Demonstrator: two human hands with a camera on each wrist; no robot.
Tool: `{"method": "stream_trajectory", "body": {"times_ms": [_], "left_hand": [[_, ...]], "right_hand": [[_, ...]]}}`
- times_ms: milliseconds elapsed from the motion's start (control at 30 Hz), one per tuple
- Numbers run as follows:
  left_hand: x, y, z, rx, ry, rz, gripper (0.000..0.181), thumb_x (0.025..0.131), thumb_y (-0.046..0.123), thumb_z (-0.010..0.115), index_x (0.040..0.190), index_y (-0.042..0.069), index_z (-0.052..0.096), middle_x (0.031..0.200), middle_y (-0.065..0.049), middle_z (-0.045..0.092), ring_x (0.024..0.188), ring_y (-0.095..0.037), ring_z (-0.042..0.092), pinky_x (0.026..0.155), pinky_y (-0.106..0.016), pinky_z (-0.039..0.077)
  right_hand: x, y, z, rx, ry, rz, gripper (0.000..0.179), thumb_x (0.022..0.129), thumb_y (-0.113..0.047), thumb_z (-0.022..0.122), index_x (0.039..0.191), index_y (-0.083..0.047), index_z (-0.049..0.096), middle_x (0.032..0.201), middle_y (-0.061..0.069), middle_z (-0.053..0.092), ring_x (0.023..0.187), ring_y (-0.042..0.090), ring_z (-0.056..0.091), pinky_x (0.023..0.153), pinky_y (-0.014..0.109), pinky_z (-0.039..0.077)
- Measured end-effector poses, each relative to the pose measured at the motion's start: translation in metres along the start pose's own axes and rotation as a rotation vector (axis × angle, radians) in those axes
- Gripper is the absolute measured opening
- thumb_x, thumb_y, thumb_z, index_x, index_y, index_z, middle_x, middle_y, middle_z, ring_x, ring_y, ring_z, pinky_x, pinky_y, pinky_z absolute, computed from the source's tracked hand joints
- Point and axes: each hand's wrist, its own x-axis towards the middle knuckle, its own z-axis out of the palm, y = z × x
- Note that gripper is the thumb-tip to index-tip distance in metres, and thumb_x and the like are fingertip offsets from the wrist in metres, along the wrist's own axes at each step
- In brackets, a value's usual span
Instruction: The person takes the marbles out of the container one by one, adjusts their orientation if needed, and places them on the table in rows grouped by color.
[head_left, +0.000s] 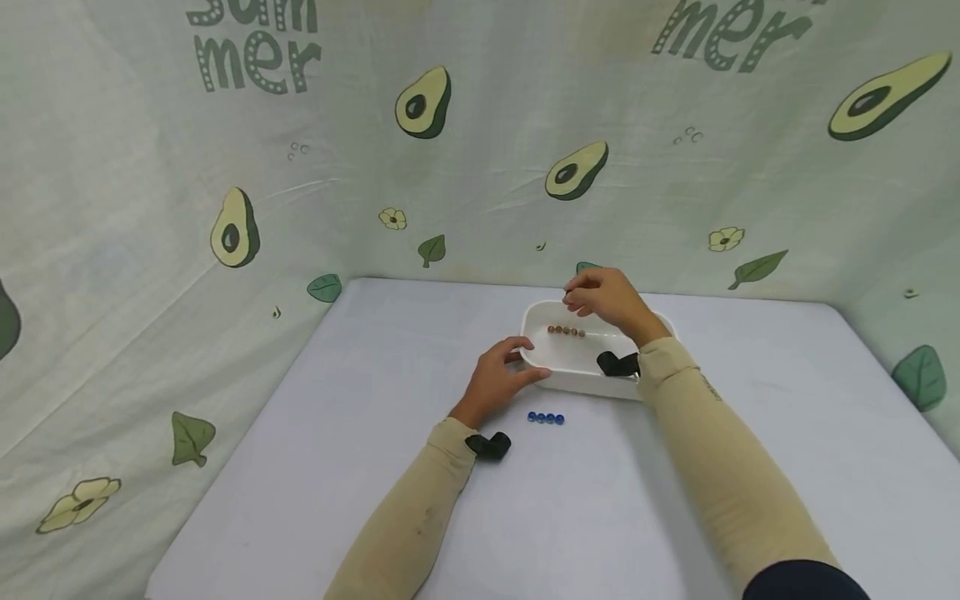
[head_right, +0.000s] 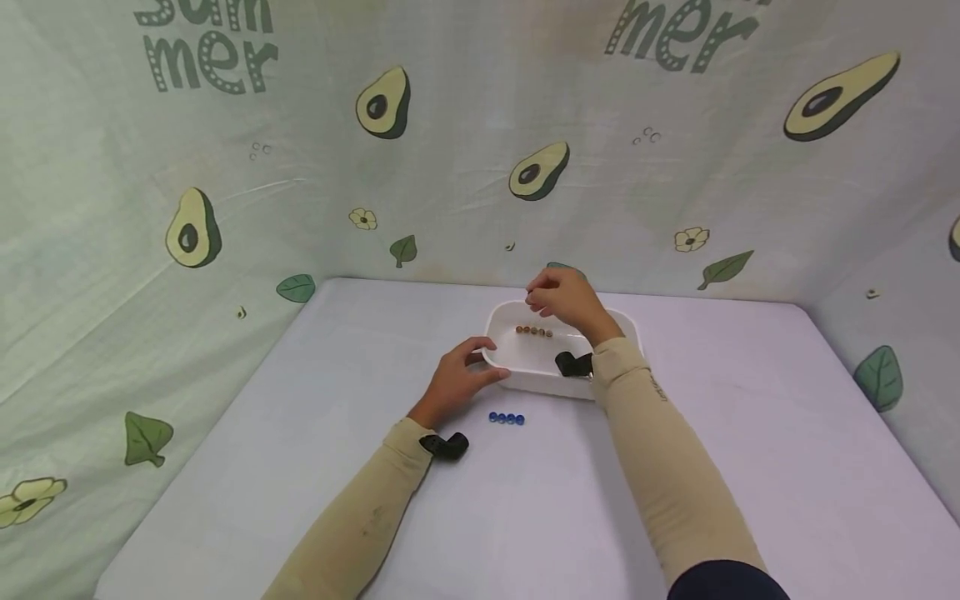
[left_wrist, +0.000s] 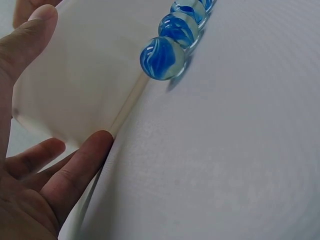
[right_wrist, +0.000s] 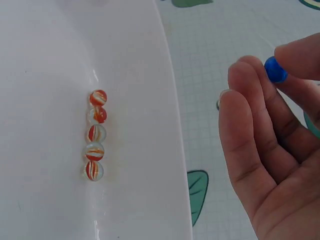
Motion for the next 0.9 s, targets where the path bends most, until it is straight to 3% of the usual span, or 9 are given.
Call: {"method": "stream_trajectory", "body": {"times_ms": [267,533,900], "left_hand": [[0.000,0.000,0.000,-0.003,-0.002,0.004,0.058,0.080,0.049,0.082,0.123,0.017,0.061,0.141,0.002,0.055,0.120,-0.023,0.060,0.094,-0.043,0.052],[0.001,0.002,0.000,-0.008,0.001,-0.002,0.058,0.080,0.050,0.083,0.123,0.018,0.061,0.142,0.003,0.055,0.120,-0.022,0.060,0.096,-0.044,0.050],[-0.001,0.001,0.000,-0.014,0.009,-0.008,0.057,0.081,0.047,0.083,0.124,0.017,0.061,0.141,0.002,0.055,0.120,-0.022,0.060,0.096,-0.044,0.050]], "right_hand": [[-0.021,0.002,-0.001,0.195,0.108,-0.008,0.023,0.100,-0.014,0.060,0.113,0.004,0.067,0.105,0.017,0.069,0.088,0.021,0.070,0.077,0.031,0.057],[-0.048,0.009,0.004,0.515,0.193,-0.009,0.020,0.097,-0.006,0.065,0.113,0.007,0.067,0.101,0.013,0.071,0.087,0.020,0.071,0.079,0.029,0.057],[-0.071,0.006,0.013,0.552,0.201,-0.057,0.026,0.097,-0.002,0.063,0.114,0.017,0.061,0.101,0.012,0.070,0.087,0.018,0.071,0.081,0.029,0.056]]}}
